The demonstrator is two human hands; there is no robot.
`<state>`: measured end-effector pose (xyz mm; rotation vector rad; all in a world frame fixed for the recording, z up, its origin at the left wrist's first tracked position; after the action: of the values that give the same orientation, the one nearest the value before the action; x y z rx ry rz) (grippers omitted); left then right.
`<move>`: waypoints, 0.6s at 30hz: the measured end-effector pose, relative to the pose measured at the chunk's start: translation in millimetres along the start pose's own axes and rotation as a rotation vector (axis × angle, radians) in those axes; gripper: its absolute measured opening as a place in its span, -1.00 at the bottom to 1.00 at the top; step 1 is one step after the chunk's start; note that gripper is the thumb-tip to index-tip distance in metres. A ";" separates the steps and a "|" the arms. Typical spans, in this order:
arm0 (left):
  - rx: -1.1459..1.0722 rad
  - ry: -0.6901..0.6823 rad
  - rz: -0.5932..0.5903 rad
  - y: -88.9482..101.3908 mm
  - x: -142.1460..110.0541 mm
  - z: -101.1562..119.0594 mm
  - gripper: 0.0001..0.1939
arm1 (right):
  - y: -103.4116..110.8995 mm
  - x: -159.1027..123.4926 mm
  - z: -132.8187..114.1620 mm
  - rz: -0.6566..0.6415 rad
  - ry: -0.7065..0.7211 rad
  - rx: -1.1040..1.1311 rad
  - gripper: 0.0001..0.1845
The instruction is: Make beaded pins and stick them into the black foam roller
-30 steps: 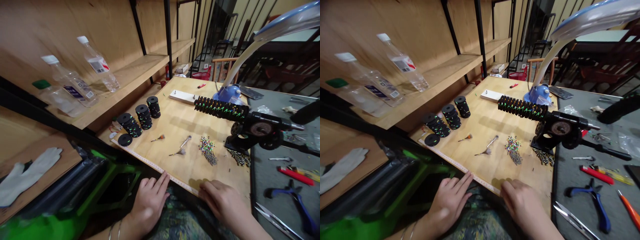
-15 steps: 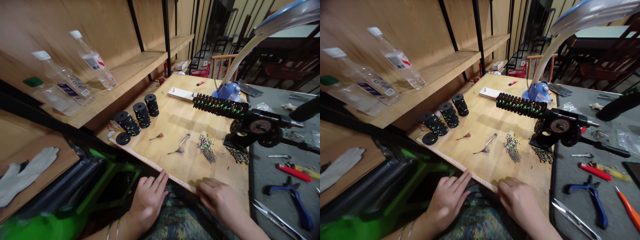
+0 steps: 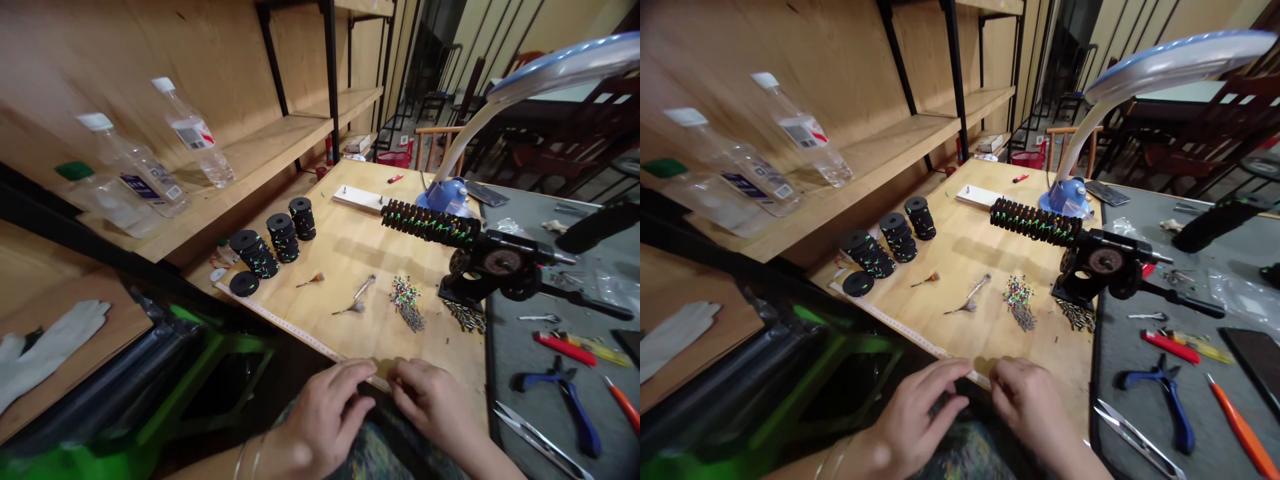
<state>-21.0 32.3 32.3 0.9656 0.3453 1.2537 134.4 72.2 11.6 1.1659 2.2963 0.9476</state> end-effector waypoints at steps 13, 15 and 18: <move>-0.302 0.200 -0.163 -34.3 27.9 -3.1 -0.86 | 8.2 -4.8 -3.2 0.060 -0.084 0.290 -0.87; -0.396 0.267 -0.150 -33.3 27.9 -9.6 -0.87 | 10.9 -5.4 -5.6 0.047 -0.073 0.318 -0.92; -0.482 0.330 -0.122 -31.6 27.3 -16.2 -0.88 | 13.3 -6.3 -5.9 0.022 -0.063 0.309 -0.87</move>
<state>-3.2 63.9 5.9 0.3220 0.3314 1.3035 141.8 70.4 25.6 1.3235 2.4415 0.5660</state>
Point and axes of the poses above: each hand's wrist, its own x-axis towards the middle knuckle, its own y-axis out of the back of the hand, z = x × y, the point moved 6 cm from there along x, towards the middle knuckle, and after that the axes turned 11 degrees about x, right-handed, at the moved point
